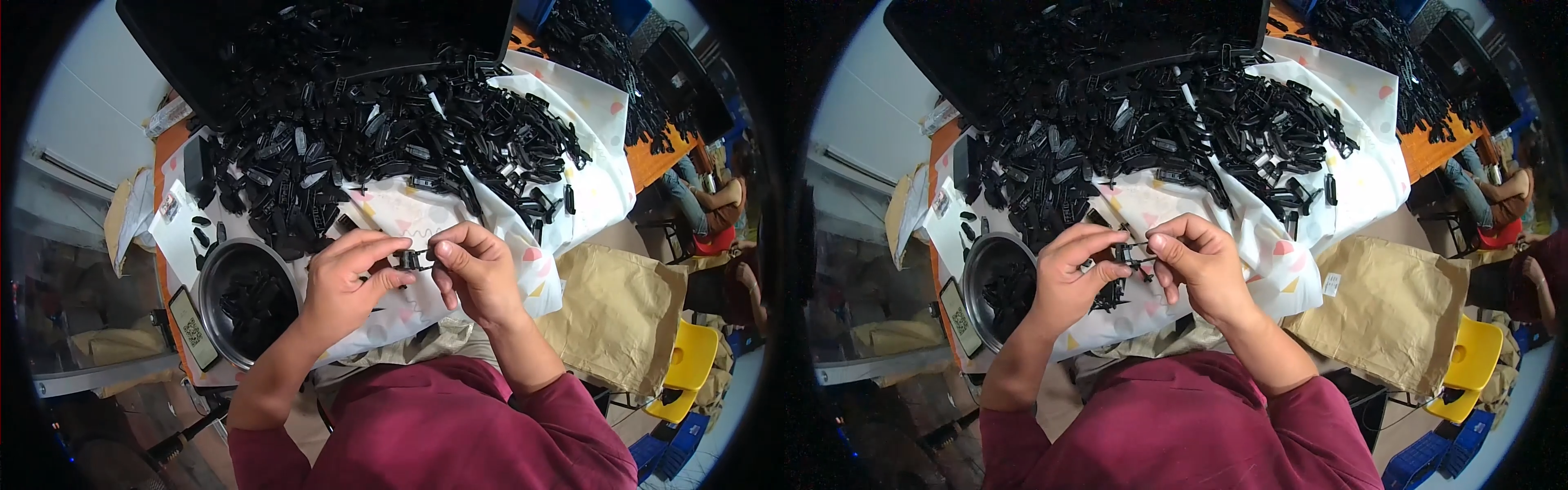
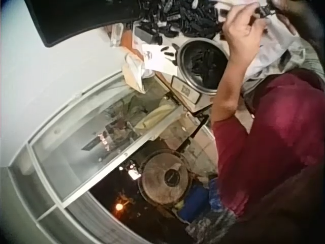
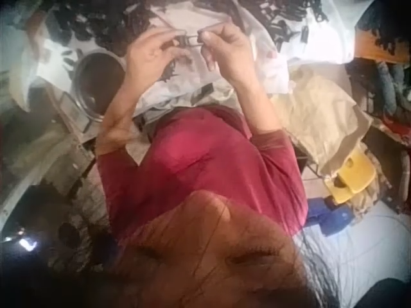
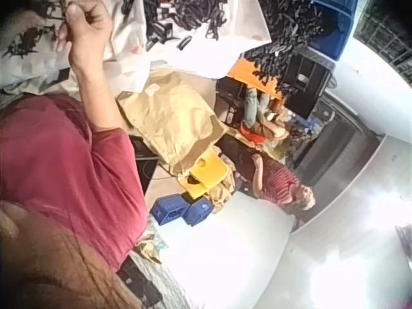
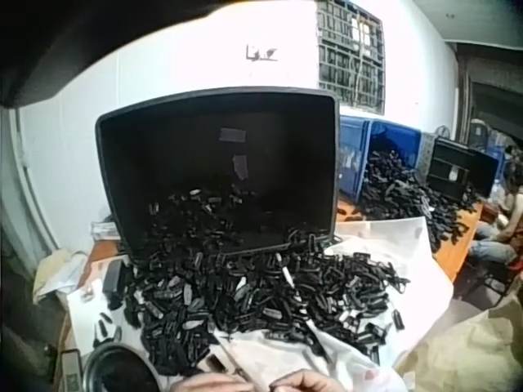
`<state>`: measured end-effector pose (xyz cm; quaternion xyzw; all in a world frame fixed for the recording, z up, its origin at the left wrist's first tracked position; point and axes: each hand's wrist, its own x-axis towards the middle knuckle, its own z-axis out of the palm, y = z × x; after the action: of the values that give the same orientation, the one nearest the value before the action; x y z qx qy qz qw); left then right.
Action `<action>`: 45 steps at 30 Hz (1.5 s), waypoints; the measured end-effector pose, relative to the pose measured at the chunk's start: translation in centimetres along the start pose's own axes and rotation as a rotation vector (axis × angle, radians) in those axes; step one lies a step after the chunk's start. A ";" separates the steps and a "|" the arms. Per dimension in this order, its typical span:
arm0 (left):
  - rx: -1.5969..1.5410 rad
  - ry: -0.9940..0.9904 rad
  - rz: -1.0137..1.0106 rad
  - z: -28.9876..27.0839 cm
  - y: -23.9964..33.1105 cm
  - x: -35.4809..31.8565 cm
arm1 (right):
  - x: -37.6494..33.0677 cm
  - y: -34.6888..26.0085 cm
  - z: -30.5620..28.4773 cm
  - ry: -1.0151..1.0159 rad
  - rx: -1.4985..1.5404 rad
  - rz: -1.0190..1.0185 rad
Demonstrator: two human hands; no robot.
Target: Assembling small black plastic components by hand at a workbench.
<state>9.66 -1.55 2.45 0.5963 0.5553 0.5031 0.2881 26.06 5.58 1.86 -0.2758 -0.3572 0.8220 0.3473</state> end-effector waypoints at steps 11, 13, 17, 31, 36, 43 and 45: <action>-0.211 0.063 -0.253 2.1 -1.7 -0.9 | 0.1 0.5 -0.1 0.046 -0.268 0.022; -0.540 0.164 -0.444 3.5 -2.0 -1.9 | -0.3 1.7 0.2 0.108 -0.336 -0.046; -0.671 0.269 -0.488 4.6 -2.2 -2.6 | -0.7 3.4 -0.7 0.125 -0.354 -0.047; 0.716 0.042 -0.364 0.4 -2.9 -4.5 | 8.3 0.7 -6.2 0.315 -1.936 -0.613; 0.947 -0.184 -0.431 1.6 -3.4 -4.8 | 6.0 2.6 -4.9 0.153 -1.513 -0.653; 0.200 -0.044 -0.236 1.8 -2.2 -2.1 | 3.4 4.3 -1.5 -0.060 -1.294 -0.894; 0.111 0.013 -0.208 1.8 -2.7 -2.3 | 2.7 4.1 -1.1 -0.085 -1.269 -0.905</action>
<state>10.62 -2.76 -1.20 0.5472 0.6428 0.4430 0.3018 23.68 6.02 -2.51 -0.2175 -0.8499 0.2485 0.4107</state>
